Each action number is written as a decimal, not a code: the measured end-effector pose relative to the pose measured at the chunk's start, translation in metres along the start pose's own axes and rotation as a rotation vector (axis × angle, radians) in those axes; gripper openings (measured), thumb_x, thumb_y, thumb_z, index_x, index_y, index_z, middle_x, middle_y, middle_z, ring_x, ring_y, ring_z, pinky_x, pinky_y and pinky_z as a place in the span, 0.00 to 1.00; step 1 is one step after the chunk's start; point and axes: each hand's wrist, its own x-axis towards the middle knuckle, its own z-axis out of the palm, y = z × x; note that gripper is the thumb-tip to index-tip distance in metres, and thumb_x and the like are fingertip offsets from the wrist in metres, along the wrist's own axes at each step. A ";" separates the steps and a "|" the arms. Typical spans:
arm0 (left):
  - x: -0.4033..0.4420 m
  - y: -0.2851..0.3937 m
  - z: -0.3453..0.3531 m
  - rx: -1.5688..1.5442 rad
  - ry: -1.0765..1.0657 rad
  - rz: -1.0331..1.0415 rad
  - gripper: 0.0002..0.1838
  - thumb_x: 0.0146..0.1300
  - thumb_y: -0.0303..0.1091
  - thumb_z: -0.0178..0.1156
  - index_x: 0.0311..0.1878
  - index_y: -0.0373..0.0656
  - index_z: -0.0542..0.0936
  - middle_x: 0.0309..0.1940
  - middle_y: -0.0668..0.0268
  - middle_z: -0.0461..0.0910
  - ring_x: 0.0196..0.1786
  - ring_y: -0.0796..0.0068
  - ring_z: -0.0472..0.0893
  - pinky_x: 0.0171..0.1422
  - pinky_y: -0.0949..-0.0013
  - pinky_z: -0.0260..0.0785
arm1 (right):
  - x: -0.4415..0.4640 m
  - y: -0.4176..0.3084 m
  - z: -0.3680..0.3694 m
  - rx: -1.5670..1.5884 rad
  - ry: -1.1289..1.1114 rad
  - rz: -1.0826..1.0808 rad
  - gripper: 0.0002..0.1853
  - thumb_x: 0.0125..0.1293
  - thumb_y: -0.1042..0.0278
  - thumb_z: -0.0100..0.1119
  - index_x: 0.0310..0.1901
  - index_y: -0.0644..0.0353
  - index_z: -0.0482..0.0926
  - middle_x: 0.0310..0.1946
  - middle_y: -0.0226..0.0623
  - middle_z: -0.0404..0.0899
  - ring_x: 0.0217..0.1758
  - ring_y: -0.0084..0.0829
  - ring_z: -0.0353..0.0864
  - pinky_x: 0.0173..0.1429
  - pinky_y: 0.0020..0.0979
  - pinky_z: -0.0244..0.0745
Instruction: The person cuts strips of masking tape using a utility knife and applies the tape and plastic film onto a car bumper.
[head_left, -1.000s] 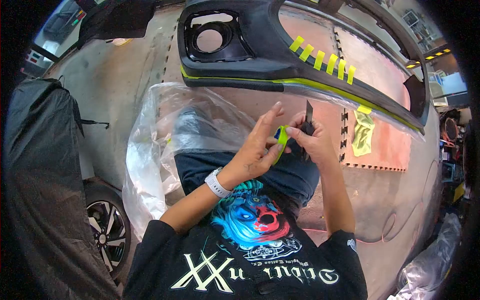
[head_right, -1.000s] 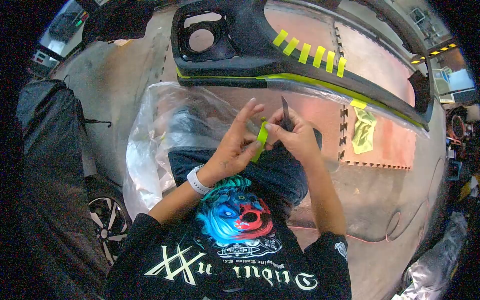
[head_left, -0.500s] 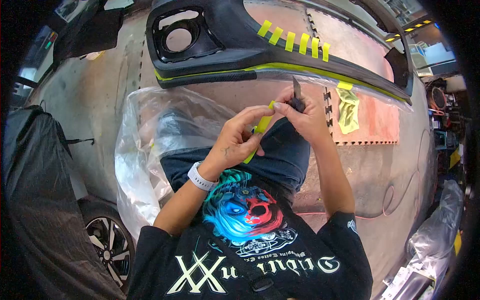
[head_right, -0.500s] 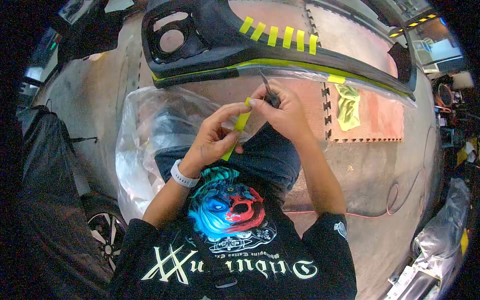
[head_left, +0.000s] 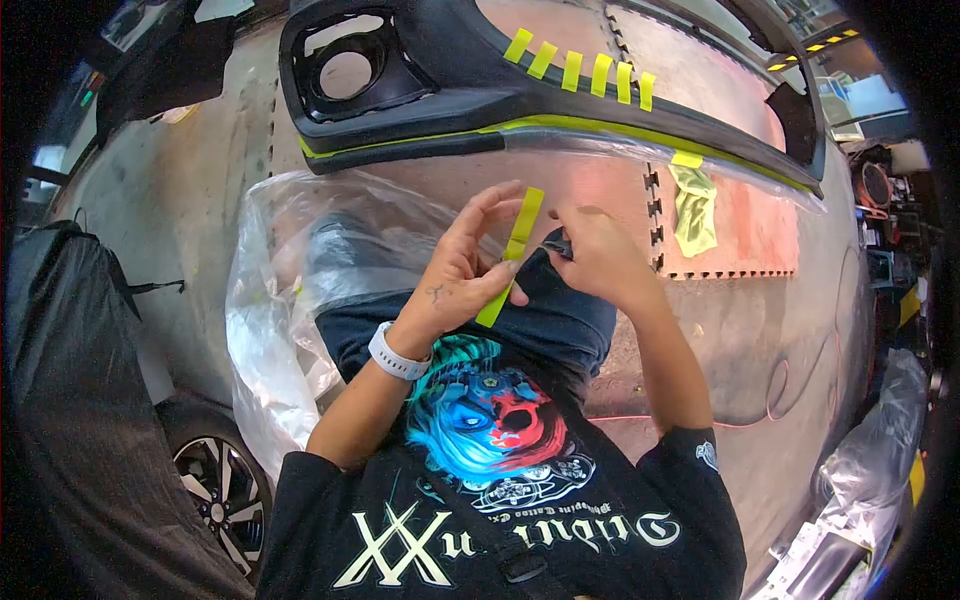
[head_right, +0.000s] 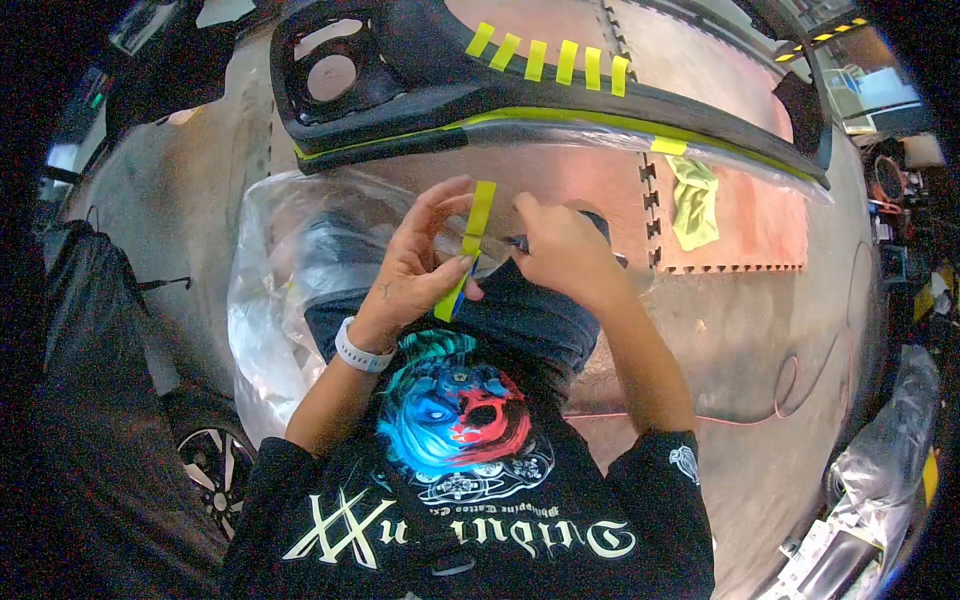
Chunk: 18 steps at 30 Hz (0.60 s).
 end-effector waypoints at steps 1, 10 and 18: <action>0.000 0.005 0.003 0.002 -0.003 -0.001 0.46 0.62 0.16 0.60 0.82 0.46 0.54 0.75 0.52 0.63 0.53 0.66 0.85 0.44 0.67 0.87 | 0.001 0.005 0.001 0.001 0.003 0.003 0.24 0.57 0.72 0.72 0.55 0.63 0.77 0.35 0.49 0.81 0.40 0.49 0.83 0.48 0.45 0.78; 0.003 0.019 -0.003 -0.084 -0.065 0.049 0.53 0.62 0.17 0.61 0.85 0.51 0.43 0.77 0.50 0.62 0.53 0.65 0.84 0.42 0.68 0.86 | 0.003 0.004 -0.047 0.428 0.178 -0.002 0.18 0.63 0.63 0.72 0.51 0.62 0.80 0.44 0.47 0.84 0.49 0.50 0.85 0.56 0.40 0.80; 0.008 0.016 0.011 -0.025 -0.089 0.006 0.54 0.62 0.15 0.57 0.86 0.53 0.39 0.78 0.50 0.60 0.56 0.66 0.83 0.43 0.68 0.86 | 0.036 -0.009 -0.066 0.318 0.197 -0.346 0.06 0.63 0.75 0.69 0.38 0.58 0.80 0.40 0.32 0.80 0.42 0.29 0.81 0.47 0.33 0.75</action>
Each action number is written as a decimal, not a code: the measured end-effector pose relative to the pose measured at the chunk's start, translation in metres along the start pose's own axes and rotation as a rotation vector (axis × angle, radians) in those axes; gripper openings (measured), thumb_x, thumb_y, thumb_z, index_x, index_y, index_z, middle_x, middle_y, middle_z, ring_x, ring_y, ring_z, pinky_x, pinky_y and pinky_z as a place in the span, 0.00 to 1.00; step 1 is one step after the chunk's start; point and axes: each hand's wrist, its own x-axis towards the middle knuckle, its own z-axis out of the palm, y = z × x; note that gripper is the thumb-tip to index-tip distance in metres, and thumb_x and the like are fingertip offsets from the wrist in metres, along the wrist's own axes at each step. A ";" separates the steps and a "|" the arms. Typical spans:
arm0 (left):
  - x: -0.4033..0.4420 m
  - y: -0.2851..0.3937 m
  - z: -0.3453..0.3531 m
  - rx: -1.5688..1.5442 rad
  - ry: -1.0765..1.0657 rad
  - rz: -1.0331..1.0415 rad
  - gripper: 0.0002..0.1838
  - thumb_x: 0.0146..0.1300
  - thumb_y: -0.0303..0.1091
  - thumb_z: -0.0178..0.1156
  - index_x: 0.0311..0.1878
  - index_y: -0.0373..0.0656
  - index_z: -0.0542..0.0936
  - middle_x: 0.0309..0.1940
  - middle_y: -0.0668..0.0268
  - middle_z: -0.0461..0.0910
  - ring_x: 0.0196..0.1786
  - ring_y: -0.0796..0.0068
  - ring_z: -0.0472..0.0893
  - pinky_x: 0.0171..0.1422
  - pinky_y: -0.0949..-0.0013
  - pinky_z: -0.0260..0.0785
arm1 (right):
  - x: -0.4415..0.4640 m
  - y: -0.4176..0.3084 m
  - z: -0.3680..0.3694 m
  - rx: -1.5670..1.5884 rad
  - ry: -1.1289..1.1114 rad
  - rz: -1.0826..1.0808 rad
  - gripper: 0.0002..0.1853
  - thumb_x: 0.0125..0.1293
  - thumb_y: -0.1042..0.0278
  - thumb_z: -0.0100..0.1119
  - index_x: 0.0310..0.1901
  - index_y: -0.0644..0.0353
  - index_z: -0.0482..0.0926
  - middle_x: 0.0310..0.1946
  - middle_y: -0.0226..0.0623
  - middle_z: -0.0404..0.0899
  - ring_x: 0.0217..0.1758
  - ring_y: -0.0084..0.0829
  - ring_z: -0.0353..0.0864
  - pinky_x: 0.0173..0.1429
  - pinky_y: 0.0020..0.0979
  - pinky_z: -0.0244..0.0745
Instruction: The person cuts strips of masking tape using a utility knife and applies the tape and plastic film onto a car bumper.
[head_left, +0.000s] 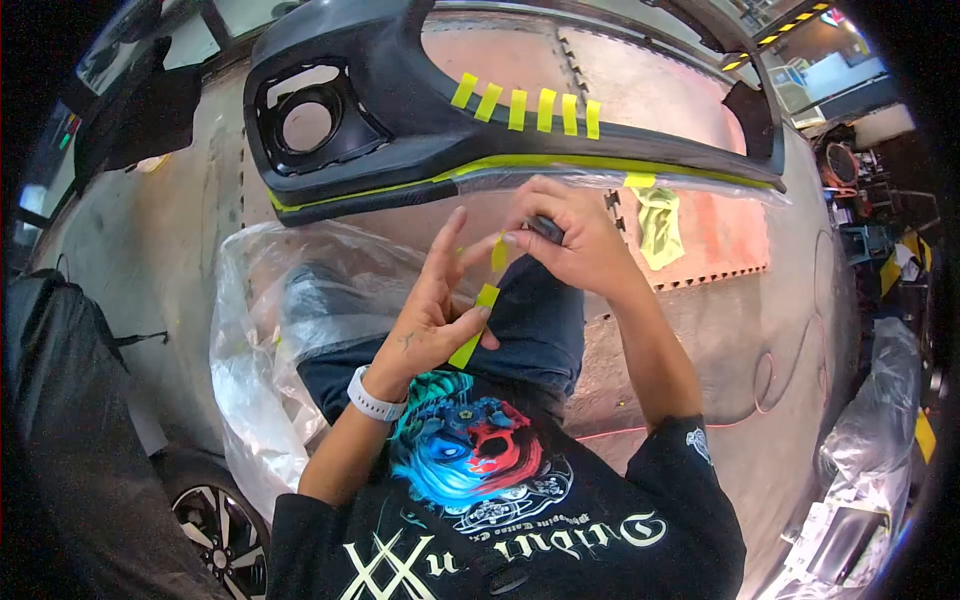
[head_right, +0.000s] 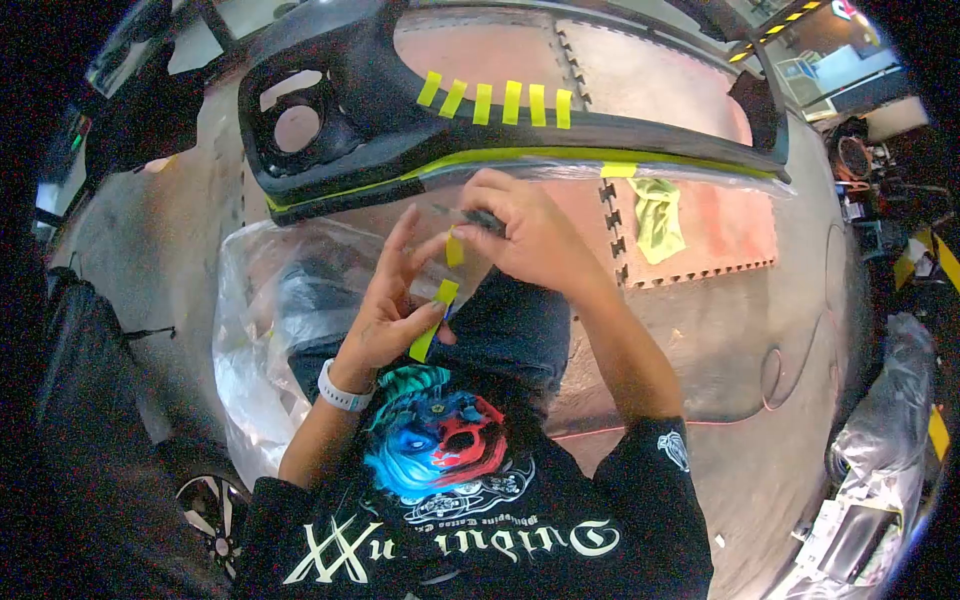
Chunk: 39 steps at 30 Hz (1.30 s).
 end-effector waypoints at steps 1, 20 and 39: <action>0.000 -0.002 0.001 -0.038 0.038 0.013 0.55 0.62 0.14 0.56 0.86 0.54 0.39 0.79 0.51 0.58 0.54 0.67 0.84 0.44 0.68 0.86 | 0.002 0.001 -0.007 0.105 0.092 0.024 0.06 0.63 0.78 0.68 0.38 0.59 0.80 0.39 0.31 0.79 0.42 0.27 0.79 0.48 0.31 0.74; -0.007 -0.015 -0.015 -0.038 0.137 -0.011 0.56 0.58 0.17 0.58 0.86 0.53 0.41 0.83 0.56 0.52 0.45 0.65 0.88 0.51 0.66 0.82 | 0.041 0.141 -0.136 -0.526 -0.058 0.346 0.32 0.57 0.69 0.74 0.65 0.49 0.75 0.47 0.44 0.71 0.51 0.44 0.74 0.59 0.39 0.72; 0.000 -0.002 -0.005 0.270 0.175 0.223 0.50 0.64 0.12 0.53 0.86 0.47 0.42 0.83 0.51 0.52 0.55 0.64 0.86 0.55 0.66 0.80 | -0.010 0.023 0.067 0.795 0.049 0.477 0.09 0.69 0.72 0.70 0.47 0.61 0.82 0.37 0.23 0.80 0.38 0.14 0.76 0.46 0.21 0.72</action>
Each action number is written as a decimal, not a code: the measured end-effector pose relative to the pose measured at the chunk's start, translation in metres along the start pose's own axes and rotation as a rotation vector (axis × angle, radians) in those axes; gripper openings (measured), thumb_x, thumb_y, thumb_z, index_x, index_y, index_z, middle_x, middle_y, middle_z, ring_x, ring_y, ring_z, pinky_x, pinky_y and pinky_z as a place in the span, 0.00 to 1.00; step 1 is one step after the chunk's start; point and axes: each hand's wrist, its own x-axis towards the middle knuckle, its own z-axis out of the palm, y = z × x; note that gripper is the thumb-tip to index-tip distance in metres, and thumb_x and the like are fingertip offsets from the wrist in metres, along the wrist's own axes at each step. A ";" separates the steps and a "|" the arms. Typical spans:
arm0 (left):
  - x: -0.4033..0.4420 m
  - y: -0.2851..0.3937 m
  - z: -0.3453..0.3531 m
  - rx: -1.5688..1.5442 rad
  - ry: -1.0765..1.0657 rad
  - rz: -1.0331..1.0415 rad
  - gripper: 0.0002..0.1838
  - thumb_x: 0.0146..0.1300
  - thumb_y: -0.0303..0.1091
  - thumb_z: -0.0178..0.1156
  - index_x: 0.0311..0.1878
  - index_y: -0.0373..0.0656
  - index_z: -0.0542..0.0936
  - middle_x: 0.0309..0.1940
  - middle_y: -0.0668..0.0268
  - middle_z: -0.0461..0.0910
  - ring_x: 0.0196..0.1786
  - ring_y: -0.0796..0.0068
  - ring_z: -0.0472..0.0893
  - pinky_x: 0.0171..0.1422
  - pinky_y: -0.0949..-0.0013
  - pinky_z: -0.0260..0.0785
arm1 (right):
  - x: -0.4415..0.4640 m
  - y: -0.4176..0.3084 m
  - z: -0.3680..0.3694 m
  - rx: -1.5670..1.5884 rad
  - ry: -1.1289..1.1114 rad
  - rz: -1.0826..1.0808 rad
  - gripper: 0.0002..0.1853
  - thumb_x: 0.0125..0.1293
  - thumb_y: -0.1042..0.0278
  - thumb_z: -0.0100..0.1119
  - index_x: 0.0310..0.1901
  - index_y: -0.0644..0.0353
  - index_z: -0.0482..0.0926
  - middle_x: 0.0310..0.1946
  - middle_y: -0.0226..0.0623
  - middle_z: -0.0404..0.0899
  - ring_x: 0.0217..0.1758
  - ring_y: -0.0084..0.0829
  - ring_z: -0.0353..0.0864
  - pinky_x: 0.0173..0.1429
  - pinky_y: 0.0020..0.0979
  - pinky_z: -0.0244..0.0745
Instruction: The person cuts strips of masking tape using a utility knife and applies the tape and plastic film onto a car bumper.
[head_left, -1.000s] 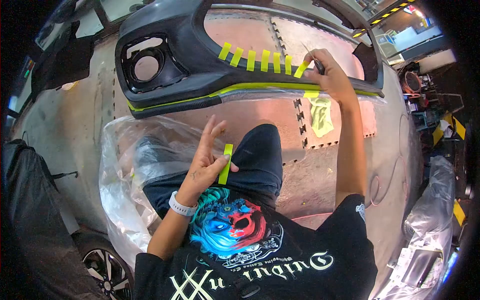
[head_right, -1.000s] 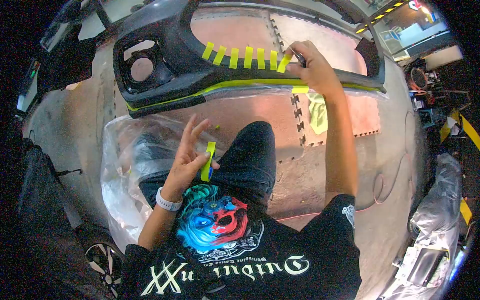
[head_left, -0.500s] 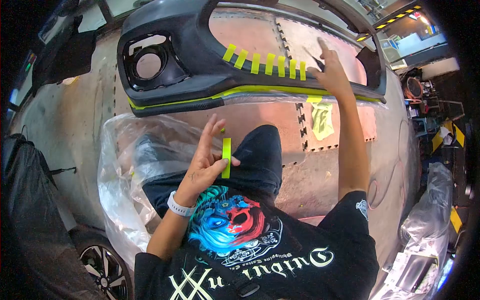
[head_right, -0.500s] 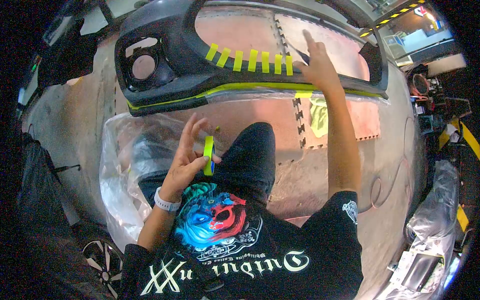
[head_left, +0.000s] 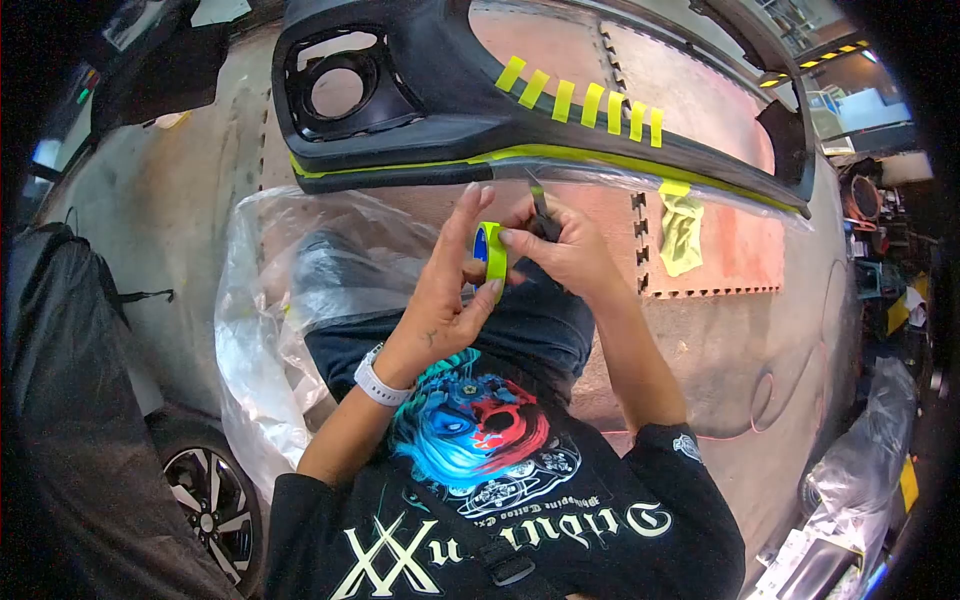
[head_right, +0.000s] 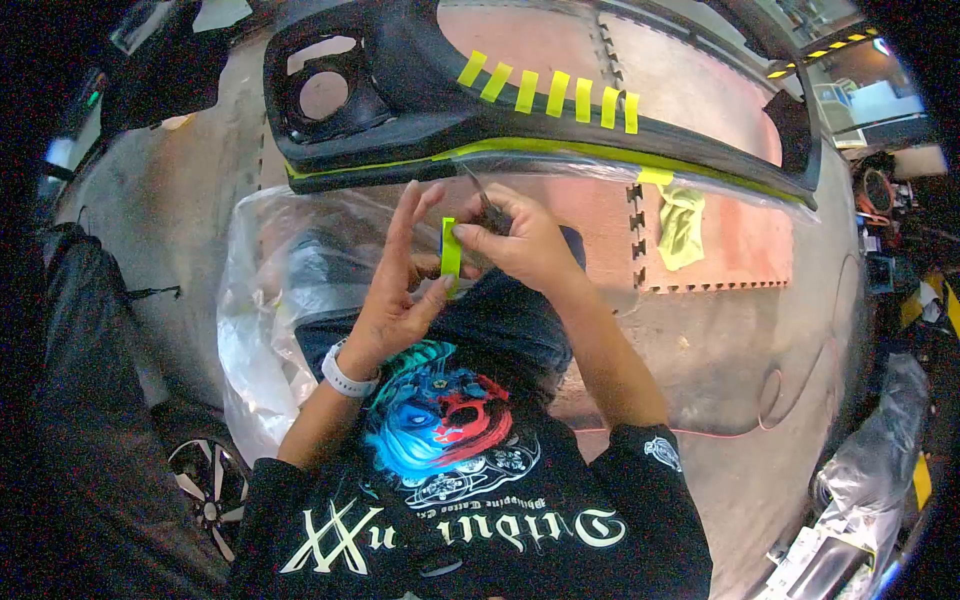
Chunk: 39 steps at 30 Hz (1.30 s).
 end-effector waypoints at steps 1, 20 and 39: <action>-0.003 0.000 -0.001 0.006 0.004 0.000 0.50 0.64 0.12 0.53 0.86 0.47 0.42 0.83 0.51 0.52 0.55 0.64 0.86 0.55 0.66 0.80 | 0.001 0.000 0.001 0.004 -0.006 -0.002 0.09 0.69 0.72 0.70 0.47 0.61 0.82 0.37 0.23 0.80 0.38 0.14 0.76 0.46 0.21 0.72; -0.016 -0.014 -0.012 -0.183 0.029 -0.174 0.30 0.66 0.18 0.62 0.72 0.41 0.73 0.71 0.58 0.68 0.62 0.66 0.80 0.54 0.64 0.86 | -0.021 -0.028 -0.011 -0.879 0.045 -0.230 0.35 0.62 0.72 0.69 0.70 0.60 0.68 0.33 0.40 0.78 0.38 0.38 0.80 0.44 0.37 0.75; 0.008 -0.009 0.015 -0.275 -0.083 -0.180 0.52 0.64 0.15 0.61 0.85 0.52 0.43 0.75 0.51 0.63 0.62 0.61 0.80 0.56 0.59 0.85 | -0.015 -0.044 -0.033 -0.628 0.020 -0.216 0.14 0.62 0.65 0.74 0.44 0.60 0.80 0.42 0.39 0.83 0.50 0.36 0.83 0.55 0.37 0.78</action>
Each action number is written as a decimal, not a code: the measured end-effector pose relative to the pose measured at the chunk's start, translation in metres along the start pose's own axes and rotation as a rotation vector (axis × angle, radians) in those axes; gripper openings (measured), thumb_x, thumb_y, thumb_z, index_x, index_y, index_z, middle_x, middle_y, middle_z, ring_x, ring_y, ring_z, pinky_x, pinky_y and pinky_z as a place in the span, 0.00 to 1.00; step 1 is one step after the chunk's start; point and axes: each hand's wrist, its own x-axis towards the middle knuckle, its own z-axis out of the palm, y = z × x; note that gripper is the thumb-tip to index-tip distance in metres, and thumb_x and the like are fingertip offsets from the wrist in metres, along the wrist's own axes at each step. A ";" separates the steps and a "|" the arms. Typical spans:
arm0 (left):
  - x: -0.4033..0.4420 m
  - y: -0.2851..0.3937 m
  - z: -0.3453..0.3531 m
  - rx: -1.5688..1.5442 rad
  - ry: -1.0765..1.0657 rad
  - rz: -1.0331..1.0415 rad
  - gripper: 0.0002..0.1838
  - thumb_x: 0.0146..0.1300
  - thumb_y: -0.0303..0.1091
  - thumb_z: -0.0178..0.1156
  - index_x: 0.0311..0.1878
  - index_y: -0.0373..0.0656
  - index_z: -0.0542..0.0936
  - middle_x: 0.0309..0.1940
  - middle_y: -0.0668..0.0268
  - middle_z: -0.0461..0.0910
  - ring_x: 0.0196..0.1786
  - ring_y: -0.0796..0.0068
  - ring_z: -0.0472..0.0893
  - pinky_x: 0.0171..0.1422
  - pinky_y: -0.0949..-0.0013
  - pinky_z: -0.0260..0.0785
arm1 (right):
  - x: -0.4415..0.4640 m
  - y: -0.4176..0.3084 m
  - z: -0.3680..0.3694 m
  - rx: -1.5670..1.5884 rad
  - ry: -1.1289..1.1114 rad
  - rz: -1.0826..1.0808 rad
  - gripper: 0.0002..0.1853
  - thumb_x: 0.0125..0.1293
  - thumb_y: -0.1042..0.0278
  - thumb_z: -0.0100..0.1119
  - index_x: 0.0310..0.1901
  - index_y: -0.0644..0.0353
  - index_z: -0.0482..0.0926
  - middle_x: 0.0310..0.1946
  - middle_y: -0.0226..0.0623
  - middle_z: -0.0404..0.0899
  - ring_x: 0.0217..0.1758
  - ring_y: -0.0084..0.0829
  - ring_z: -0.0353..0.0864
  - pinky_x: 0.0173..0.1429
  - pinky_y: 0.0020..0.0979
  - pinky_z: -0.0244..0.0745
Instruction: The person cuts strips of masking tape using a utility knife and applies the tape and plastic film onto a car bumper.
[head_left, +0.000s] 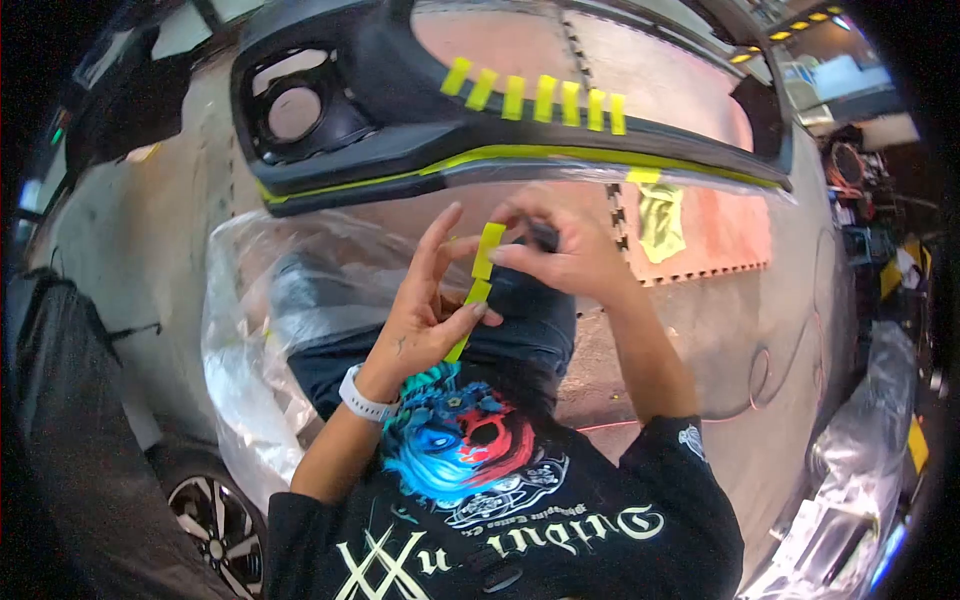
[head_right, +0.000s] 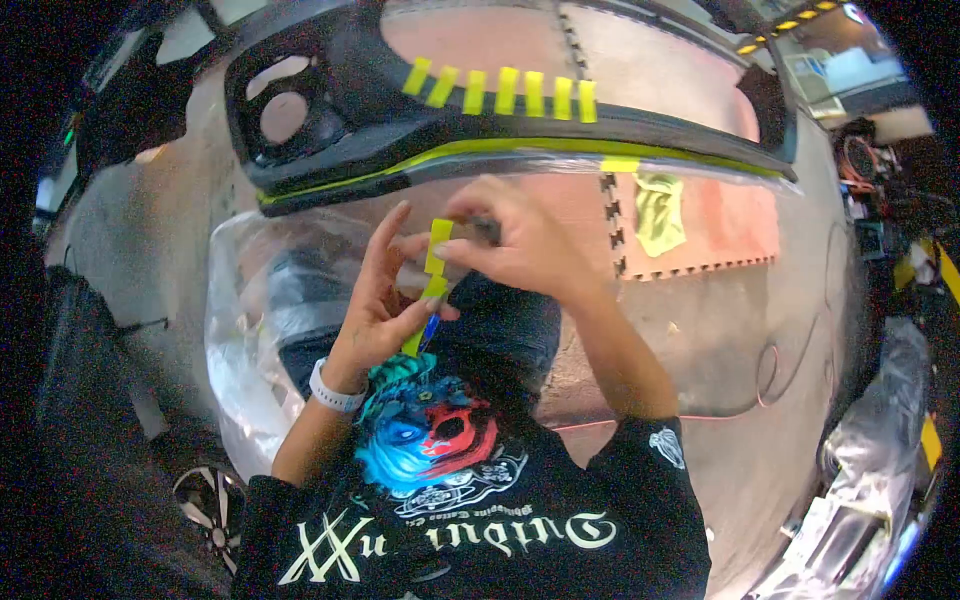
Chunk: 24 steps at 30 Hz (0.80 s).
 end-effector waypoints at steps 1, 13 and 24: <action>0.000 -0.002 0.000 -0.010 -0.033 -0.053 0.53 0.65 0.15 0.60 0.85 0.52 0.41 0.76 0.51 0.62 0.63 0.62 0.80 0.58 0.59 0.84 | 0.002 0.006 -0.002 0.087 -0.054 0.020 0.12 0.63 0.66 0.74 0.42 0.59 0.81 0.41 0.36 0.82 0.50 0.32 0.82 0.56 0.33 0.77; -0.003 -0.032 0.002 0.015 0.012 -0.164 0.50 0.67 0.20 0.53 0.86 0.52 0.39 0.83 0.53 0.51 0.51 0.63 0.88 0.54 0.67 0.80 | 0.027 0.065 -0.179 -0.026 0.260 0.255 0.20 0.64 0.75 0.71 0.56 0.56 0.77 0.38 0.26 0.76 0.43 0.22 0.76 0.48 0.24 0.73; -0.007 -0.023 -0.002 0.048 0.032 -0.193 0.52 0.61 0.17 0.50 0.86 0.52 0.40 0.84 0.55 0.50 0.55 0.62 0.87 0.54 0.67 0.78 | 0.063 0.111 -0.191 -0.648 0.055 0.136 0.27 0.59 0.68 0.73 0.60 0.54 0.75 0.53 0.50 0.72 0.53 0.47 0.79 0.63 0.38 0.75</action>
